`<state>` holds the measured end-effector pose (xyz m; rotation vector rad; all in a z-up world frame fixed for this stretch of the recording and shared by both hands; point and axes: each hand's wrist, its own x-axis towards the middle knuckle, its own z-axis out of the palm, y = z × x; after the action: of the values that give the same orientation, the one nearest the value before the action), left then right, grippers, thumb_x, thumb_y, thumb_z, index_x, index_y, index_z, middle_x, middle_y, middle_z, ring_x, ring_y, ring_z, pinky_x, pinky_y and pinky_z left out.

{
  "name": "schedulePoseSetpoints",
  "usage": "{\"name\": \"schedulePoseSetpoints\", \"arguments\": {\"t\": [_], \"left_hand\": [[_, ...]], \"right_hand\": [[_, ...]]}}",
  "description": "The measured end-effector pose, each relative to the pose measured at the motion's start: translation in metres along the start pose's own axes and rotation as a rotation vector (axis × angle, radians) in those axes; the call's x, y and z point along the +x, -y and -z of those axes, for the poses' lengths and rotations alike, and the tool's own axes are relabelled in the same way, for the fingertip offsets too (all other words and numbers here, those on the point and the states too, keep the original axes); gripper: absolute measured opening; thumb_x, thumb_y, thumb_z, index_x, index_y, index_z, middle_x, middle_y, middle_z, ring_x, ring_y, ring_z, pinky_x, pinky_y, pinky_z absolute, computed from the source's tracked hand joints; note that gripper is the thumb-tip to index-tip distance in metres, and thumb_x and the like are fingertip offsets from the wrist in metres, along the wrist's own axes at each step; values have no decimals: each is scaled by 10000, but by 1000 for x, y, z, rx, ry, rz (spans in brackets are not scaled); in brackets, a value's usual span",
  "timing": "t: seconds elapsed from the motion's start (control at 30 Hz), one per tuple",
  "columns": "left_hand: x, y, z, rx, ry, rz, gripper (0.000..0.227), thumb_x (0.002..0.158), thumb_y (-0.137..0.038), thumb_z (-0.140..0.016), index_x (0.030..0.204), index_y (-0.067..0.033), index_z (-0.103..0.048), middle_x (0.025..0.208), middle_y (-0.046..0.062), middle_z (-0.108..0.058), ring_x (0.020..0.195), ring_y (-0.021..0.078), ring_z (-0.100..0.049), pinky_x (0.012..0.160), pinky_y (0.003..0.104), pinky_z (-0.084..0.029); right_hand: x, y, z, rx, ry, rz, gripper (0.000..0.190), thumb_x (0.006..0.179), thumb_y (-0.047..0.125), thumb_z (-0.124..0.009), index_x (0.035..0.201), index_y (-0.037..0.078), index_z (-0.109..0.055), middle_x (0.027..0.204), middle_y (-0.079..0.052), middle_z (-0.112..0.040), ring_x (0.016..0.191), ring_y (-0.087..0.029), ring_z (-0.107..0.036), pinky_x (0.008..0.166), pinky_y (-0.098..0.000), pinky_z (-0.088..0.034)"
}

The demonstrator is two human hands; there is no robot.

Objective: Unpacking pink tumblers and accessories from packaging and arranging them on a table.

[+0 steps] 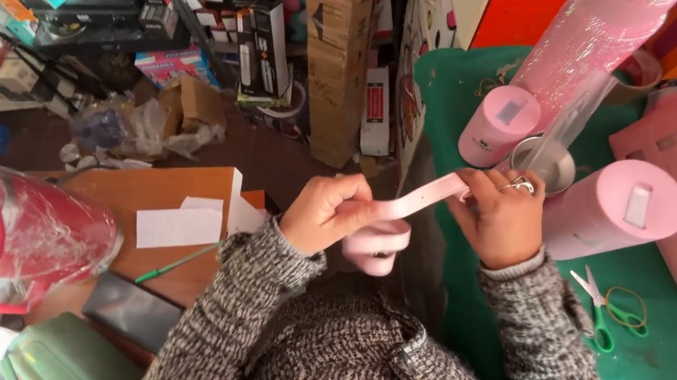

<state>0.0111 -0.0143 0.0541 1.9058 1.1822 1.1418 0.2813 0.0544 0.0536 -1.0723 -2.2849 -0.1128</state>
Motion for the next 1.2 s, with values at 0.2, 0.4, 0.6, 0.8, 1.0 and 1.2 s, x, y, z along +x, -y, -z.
{"name": "schedulePoseSetpoints", "arguments": {"t": [0.2,0.4,0.6,0.8,1.0,1.2], "left_hand": [[-18,9,5,-35,50,165,293,979,-301,-716,877,-39,-634,699,16,-670,669,67,-663,583,267,-527],[-24,37,-14,-199,243,277,270,947,-276,-721,1008,-13,-699,850,40,-710,753,77,-630,719,282,-544],[10,-26,-38,-425,192,-206,439,1046,-266,-682,1268,77,-522,1013,66,-685,937,133,-657,828,305,-528],[11,11,-41,-100,183,34,265,1005,-301,-682,1010,-37,-712,738,45,-621,667,138,-632,615,299,-491],[19,3,-14,-145,289,-29,259,1009,-319,-678,975,-65,-717,810,54,-711,734,142,-693,654,296,-531],[14,0,-10,-23,310,-72,262,971,-316,-704,956,-57,-736,807,75,-720,744,187,-716,665,328,-546]], "right_hand": [[7,12,4,-59,-80,-6,327,814,212,-755,1135,162,-723,924,-6,-670,907,-266,-644,862,-446,-427],[9,18,7,-125,-157,31,142,890,284,-798,929,189,-700,818,-12,-553,876,-263,-626,896,-452,-437],[-8,23,-19,-396,52,114,185,835,282,-803,865,205,-637,815,12,-543,912,-207,-657,885,-459,-444],[11,7,12,370,218,254,428,742,357,-805,1070,98,-709,817,-100,-561,786,-320,-594,672,-436,-453],[4,-10,17,610,312,121,424,772,233,-872,1161,106,-761,794,-42,-641,727,-225,-613,684,-386,-472],[5,-1,18,746,117,262,409,725,134,-877,1088,42,-712,1036,-105,-645,1029,-274,-652,885,-351,-548]]}}
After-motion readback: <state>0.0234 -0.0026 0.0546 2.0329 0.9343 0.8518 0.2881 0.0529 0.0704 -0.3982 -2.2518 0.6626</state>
